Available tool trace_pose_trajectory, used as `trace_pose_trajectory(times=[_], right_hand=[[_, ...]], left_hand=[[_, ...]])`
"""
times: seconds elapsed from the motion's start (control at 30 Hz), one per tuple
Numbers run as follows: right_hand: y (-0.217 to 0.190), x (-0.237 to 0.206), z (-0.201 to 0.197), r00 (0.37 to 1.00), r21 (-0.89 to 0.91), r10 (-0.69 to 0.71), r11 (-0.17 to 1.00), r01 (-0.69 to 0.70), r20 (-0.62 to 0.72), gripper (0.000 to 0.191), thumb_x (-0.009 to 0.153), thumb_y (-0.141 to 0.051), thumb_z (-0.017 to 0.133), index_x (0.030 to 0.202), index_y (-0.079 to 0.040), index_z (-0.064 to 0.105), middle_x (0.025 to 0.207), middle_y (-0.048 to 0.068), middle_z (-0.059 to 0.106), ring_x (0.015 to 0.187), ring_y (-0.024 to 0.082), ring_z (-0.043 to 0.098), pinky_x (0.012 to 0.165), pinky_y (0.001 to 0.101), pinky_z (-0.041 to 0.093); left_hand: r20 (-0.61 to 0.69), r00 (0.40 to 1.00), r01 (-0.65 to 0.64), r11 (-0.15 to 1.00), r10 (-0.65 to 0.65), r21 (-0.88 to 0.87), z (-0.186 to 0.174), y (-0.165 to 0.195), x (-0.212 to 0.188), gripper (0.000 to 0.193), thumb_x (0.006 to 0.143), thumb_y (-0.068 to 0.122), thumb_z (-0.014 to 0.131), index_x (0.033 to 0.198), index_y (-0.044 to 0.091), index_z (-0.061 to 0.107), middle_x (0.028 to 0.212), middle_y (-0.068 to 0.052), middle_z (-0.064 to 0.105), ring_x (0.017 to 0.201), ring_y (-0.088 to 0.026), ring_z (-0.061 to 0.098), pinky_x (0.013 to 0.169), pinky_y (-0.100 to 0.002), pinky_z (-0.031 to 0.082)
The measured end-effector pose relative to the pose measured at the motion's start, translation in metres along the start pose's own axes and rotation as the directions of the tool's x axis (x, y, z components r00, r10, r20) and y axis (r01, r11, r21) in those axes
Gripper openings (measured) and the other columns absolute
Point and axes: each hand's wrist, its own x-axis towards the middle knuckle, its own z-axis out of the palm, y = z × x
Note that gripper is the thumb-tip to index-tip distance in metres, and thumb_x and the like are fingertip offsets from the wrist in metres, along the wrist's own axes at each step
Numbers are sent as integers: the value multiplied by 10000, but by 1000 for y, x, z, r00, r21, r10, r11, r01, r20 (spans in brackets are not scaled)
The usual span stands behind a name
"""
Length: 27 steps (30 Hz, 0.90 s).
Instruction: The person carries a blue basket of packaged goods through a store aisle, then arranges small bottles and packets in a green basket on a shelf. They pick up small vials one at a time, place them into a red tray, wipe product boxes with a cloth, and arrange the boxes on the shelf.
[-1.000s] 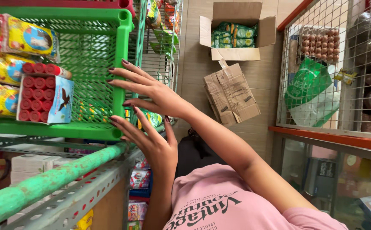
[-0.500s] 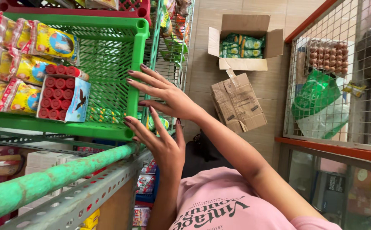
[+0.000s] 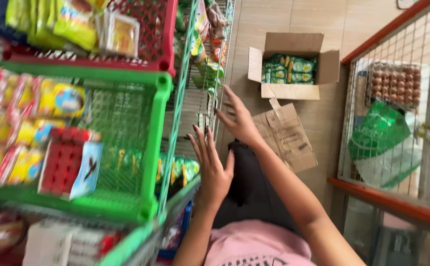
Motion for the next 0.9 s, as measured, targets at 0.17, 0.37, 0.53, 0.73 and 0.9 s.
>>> trace_pose_trajectory(times=[0.17,0.37,0.53,0.73,0.9], right_hand=[[75,98,-34,993,-231,0,973,-28,-117,844,914,-193,757,1602,-94,277,1560,243,427,1333,392,557,1067,420,503],[150,232,-50,999,-439,-2,898,-21,-52,855,895,-197,770,1592,-71,290,1598,339,255,1410,521,389,1136,483,409],[183,338,-42,997,-608,25,794,26,76,775,934,-189,746,1595,-176,342,1665,320,136,1390,527,420,1105,521,438],[208,427,-19,993,-586,49,810,21,104,811,853,-126,732,1578,-293,410,1675,297,62,1411,526,406,1084,496,462],[232,455,-9,993,-522,84,852,-31,78,791,861,-188,783,1563,-192,418,1604,146,307,1422,484,392,1113,513,370]], left_hand=[[52,992,108,992,-111,71,66,-47,112,928,884,124,729,1615,13,168,1690,-277,68,1557,-523,15,1246,-587,178],[239,955,110,957,-177,269,131,-83,236,930,883,155,725,1621,55,168,1699,-214,83,1562,-463,29,1225,-601,183],[298,945,-5,906,-134,424,162,-104,316,899,905,217,701,1629,80,185,1702,-185,117,1563,-429,113,1222,-586,253],[297,935,39,890,-193,455,177,-124,357,873,919,231,695,1617,65,198,1688,-239,96,1561,-444,112,1203,-578,260],[360,895,73,883,-262,463,183,-137,340,871,918,246,688,1613,33,208,1681,-265,79,1561,-445,95,1210,-581,248]])
